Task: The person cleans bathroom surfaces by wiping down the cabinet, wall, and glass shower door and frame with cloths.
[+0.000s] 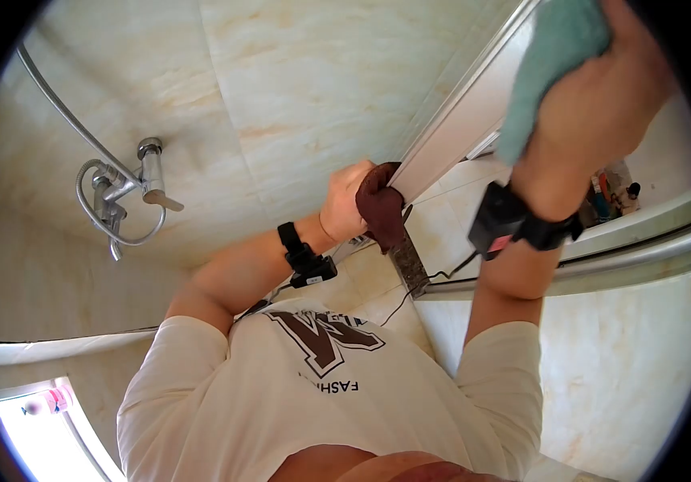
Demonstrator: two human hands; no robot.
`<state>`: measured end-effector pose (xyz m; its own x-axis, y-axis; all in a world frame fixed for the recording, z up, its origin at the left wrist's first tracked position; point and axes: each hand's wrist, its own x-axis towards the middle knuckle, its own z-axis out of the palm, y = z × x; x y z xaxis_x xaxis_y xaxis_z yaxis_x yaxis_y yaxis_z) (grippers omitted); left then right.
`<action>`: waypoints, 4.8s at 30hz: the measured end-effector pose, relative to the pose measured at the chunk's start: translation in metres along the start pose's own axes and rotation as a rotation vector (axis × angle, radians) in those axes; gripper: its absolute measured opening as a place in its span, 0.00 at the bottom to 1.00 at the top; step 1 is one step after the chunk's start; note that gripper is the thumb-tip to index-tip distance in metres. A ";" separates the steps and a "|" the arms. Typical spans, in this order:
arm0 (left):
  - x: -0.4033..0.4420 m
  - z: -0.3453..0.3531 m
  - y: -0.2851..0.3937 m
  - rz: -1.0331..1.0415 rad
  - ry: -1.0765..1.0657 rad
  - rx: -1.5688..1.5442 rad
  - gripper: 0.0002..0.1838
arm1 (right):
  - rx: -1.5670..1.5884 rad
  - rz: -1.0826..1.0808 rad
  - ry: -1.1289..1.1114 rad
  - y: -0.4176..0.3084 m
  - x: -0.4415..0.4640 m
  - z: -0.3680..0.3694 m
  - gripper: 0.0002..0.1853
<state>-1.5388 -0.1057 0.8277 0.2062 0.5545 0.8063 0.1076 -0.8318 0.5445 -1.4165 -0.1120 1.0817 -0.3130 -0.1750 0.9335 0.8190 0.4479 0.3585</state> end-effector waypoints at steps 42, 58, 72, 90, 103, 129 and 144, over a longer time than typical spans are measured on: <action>0.191 -0.080 0.049 0.310 0.145 0.206 0.11 | 0.416 0.636 -0.578 -0.122 -0.350 -0.031 0.06; 0.082 -0.048 -0.003 0.144 0.177 0.779 0.13 | 0.496 0.660 -0.626 -0.115 -0.361 -0.022 0.06; 0.080 -0.055 0.000 -0.051 0.230 0.199 0.12 | 0.423 0.619 -0.631 -0.128 -0.358 0.008 0.06; -0.054 -0.009 -0.094 -0.277 0.252 0.379 0.29 | 0.326 0.584 -0.669 -0.131 -0.356 0.023 0.10; 0.204 -0.054 0.090 -0.053 0.326 0.130 0.13 | 0.400 0.640 -0.633 -0.130 -0.357 0.025 0.08; -0.123 -0.098 -0.040 -0.876 -0.103 -0.227 0.17 | 1.677 2.161 0.361 -0.089 -0.329 -0.096 0.28; -0.082 -0.046 0.000 -0.997 -0.400 -0.335 0.24 | 2.003 2.284 0.359 -0.138 -0.292 -0.083 0.23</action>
<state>-1.6007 -0.1498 0.7726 0.4780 0.8697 -0.1235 0.1445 0.0608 0.9876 -1.3981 -0.1954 0.7589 -0.2446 0.9683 -0.0510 -0.9326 -0.2493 -0.2608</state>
